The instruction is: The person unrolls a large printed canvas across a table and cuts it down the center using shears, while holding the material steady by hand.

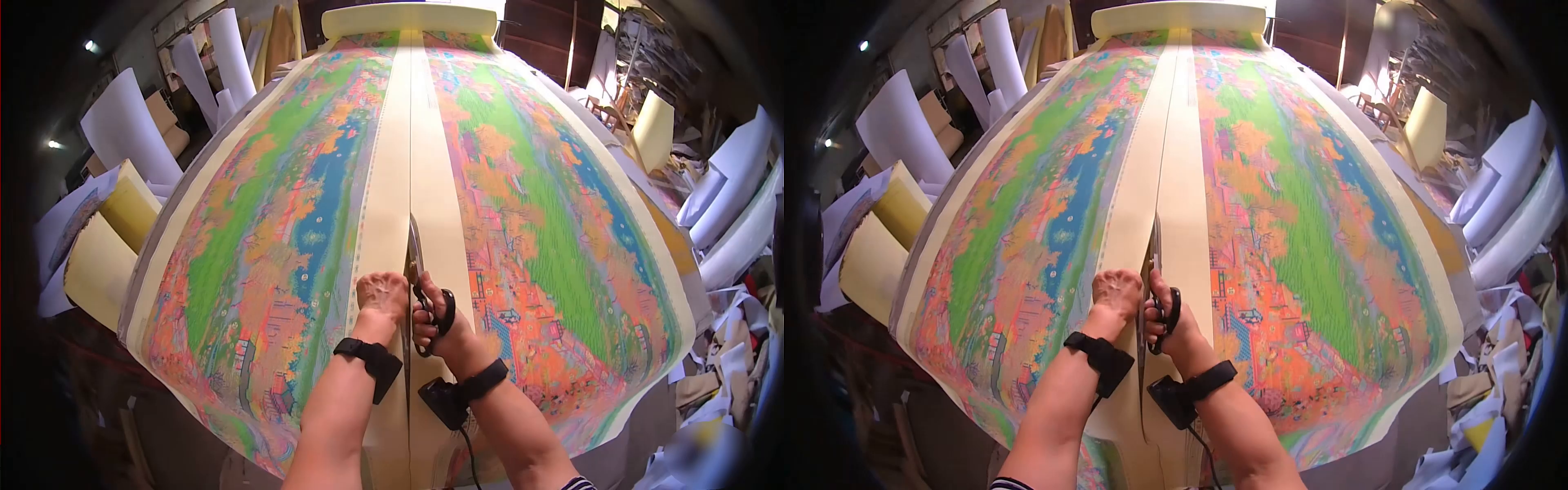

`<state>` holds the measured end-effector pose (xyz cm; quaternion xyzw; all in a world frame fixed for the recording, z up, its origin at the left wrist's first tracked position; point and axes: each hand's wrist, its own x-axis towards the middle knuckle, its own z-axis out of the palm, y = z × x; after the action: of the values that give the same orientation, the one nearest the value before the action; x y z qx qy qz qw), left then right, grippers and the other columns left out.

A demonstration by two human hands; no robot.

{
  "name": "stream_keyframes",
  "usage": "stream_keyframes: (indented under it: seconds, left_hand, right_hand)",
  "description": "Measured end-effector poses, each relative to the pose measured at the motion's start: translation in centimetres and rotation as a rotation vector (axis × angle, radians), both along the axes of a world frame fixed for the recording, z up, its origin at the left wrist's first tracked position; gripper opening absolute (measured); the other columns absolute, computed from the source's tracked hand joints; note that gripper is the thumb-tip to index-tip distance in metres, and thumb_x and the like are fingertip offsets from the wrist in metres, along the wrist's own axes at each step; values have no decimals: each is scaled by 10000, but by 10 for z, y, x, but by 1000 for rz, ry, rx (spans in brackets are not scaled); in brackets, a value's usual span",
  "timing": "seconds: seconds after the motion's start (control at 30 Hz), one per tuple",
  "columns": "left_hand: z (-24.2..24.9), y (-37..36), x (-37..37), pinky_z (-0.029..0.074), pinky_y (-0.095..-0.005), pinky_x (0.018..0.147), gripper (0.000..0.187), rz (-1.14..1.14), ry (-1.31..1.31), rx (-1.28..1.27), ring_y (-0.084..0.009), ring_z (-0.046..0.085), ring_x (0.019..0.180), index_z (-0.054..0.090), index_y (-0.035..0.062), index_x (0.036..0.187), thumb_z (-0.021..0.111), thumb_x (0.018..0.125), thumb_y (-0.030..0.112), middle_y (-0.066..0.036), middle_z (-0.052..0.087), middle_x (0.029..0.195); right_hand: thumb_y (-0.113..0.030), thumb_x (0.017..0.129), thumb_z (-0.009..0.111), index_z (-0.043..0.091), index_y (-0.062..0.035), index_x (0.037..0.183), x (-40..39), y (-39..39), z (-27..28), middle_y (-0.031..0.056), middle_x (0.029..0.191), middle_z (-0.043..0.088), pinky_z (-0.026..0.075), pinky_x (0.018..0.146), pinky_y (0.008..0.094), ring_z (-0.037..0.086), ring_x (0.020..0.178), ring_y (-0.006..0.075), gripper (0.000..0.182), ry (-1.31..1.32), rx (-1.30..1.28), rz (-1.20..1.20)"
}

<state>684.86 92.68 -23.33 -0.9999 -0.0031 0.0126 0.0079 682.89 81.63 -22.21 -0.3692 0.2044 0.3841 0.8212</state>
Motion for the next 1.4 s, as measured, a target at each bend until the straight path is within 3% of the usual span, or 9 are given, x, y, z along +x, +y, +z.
stream_keyframes:
  seconds: [0.17,0.23,0.43,0.63,0.87,1.03,1.1,1.3,1.4]
  left_hand:
    - [-2,2,-10,442,-340,544,164,48,-139,-118,-263,563,593,563,77,615,464,679,190,-119,561,610]
    - [6,1,-13,443,-329,533,135,49,-126,-122,-249,566,594,553,83,606,475,675,170,-111,564,614]
    - [3,9,-14,422,-374,496,223,90,-104,-271,-279,540,530,502,76,589,464,711,259,-124,536,559]
    - [-3,14,-4,421,-352,476,185,38,-1,-313,-264,535,503,492,79,592,492,702,228,-110,533,558]
    - [-21,23,14,400,-347,415,195,23,103,-391,-244,512,434,468,89,552,550,644,240,-86,501,486]
    - [-37,26,9,410,-362,477,201,116,315,-431,-269,528,489,538,72,595,521,671,257,-138,519,527]
    - [-59,31,-7,388,-357,444,149,43,286,-423,-244,511,509,514,97,630,530,647,244,-107,507,557]
    - [-121,35,-5,368,-370,435,122,-58,243,-481,-240,490,531,488,93,671,543,629,194,-94,496,601]
    - [-158,30,11,368,-375,448,107,-70,238,-475,-259,476,511,477,63,649,539,639,150,-111,474,562]
  right_hand:
    - [-505,651,545,394,-125,579,-7,4,5,-38,398,342,216,266,216,272,263,78,415,-3,-25,-41]
    - [-487,667,540,389,-127,575,-5,4,11,-41,409,345,211,266,211,270,264,77,401,66,52,-46]
    - [-443,736,475,403,-92,634,-11,8,22,-31,437,342,231,260,225,279,274,84,372,21,-77,-63]
    - [-355,773,462,396,-75,627,7,14,21,-35,436,338,225,249,207,292,272,73,322,22,-151,-45]
    - [-288,748,529,376,-116,549,143,31,24,-58,416,334,176,247,184,266,260,38,304,64,-190,-99]
    - [-383,729,520,375,-98,556,236,49,15,-47,409,317,203,237,193,279,256,54,364,41,-272,-48]
    - [-327,712,566,375,-123,538,253,55,9,-57,409,332,172,239,188,259,254,39,330,44,-246,-95]
    - [-421,648,600,382,-118,582,355,73,-7,-59,407,312,182,248,213,252,254,57,379,-20,-223,-102]
    - [-459,674,536,379,-139,606,409,77,-22,-63,429,314,191,279,223,268,289,67,363,-12,-221,-45]
